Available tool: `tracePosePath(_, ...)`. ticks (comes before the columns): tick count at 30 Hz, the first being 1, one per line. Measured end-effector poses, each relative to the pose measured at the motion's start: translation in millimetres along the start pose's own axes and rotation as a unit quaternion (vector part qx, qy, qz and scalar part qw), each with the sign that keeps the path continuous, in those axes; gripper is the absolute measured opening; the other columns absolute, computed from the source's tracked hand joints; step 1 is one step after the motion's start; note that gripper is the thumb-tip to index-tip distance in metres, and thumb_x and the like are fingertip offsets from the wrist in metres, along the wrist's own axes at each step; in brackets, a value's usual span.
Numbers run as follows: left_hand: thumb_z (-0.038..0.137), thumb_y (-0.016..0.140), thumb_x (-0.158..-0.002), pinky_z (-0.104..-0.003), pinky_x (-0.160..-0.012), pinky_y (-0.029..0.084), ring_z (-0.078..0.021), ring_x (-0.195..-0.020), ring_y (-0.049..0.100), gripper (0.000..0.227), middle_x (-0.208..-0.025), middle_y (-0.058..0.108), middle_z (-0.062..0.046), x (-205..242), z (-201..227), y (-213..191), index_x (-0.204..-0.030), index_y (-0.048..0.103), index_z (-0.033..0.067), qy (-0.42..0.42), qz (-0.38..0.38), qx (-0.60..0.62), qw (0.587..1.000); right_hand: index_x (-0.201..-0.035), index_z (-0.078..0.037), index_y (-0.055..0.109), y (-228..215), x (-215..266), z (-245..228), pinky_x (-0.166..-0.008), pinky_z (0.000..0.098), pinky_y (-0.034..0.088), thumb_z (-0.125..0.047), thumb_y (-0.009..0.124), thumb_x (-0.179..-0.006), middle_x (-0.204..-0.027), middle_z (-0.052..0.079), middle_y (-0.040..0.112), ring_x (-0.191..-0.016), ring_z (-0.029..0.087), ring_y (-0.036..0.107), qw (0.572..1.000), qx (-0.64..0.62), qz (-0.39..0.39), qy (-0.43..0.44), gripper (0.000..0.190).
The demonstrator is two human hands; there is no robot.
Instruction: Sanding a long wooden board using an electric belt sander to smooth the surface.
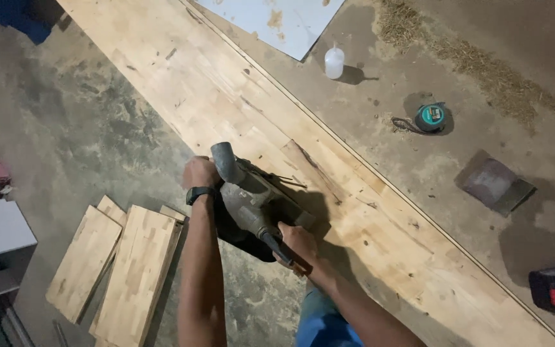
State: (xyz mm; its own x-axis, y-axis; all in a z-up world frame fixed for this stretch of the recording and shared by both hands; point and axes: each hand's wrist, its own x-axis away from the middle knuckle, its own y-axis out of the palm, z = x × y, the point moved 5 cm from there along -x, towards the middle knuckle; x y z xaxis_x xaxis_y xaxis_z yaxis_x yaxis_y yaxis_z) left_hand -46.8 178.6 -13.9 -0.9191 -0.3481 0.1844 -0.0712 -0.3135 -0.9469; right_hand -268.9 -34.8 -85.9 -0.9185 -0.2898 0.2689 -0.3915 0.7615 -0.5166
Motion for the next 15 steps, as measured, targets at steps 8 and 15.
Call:
tracePosePath(8, 0.017, 0.059, -0.087, -0.045, -0.06, 0.052, -0.0439, -0.064, 0.07, 0.034, -0.056, 0.061, -0.021, -16, 30, 37, -0.053, 0.066, 0.0112, 0.04, 0.018, 0.007, 0.999, -0.122, 0.004, 0.062, -32, 10, 17, -0.038, 0.034, 0.039, -0.019, 0.054, -0.093, -0.057, 0.015, 0.059, -0.042, 0.023, 0.054, 0.997, -0.064, 0.037, 0.004, 0.038)
tracePosePath(15, 0.017, 0.056, -0.08, -0.047, -0.063, 0.057, -0.0461, -0.072, 0.073, 0.027, -0.062, 0.067, -0.025, 18, 107, 18, -0.062, 0.074, 0.0085, 0.058, 0.018, 0.016, 0.998, -0.081, -0.014, 0.058, -53, 7, 63, -0.034, 0.0182, 0.03, -0.023, 0.054, -0.086, -0.043, -0.002, 0.046, -0.034, 0.007, 0.041, 0.992, -0.044, 0.12, -0.017, 0.011)
